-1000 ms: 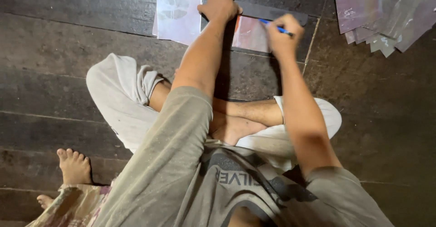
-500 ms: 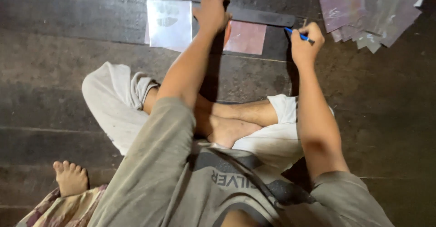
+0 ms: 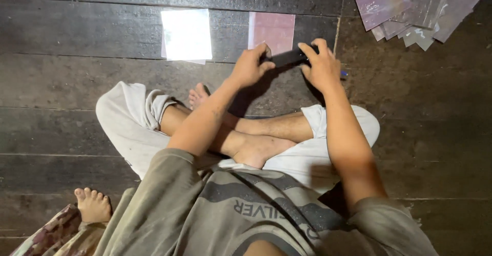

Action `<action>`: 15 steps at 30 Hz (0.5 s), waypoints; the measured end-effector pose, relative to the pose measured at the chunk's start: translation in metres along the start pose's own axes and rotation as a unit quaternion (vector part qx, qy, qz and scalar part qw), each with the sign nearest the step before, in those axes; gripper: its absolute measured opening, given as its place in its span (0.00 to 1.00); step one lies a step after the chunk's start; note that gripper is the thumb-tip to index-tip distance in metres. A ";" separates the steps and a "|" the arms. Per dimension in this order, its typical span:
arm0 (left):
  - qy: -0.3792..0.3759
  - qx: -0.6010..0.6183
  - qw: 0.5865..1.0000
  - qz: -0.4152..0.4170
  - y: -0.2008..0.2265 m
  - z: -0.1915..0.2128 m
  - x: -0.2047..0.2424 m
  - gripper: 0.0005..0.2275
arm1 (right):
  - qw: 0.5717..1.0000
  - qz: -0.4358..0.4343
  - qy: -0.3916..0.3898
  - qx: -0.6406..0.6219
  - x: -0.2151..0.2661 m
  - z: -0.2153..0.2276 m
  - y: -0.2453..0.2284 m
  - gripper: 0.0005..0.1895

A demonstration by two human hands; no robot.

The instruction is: Marking lines on small pieces of paper using a ruler and a pen while sitting on the floor.

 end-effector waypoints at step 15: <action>-0.117 -0.419 0.900 0.039 0.000 0.019 -0.038 0.29 | 0.955 -0.151 0.176 -0.185 -0.002 -0.017 0.069 0.20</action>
Point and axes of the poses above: each hand's wrist, its own x-axis away from the middle knuckle, its own z-axis out of the back of the hand, y = z × x, the point moved 1 cm from there along -x, towards the middle knuckle, and after that the axes turned 13 degrees about x, right-handed, at the moved point
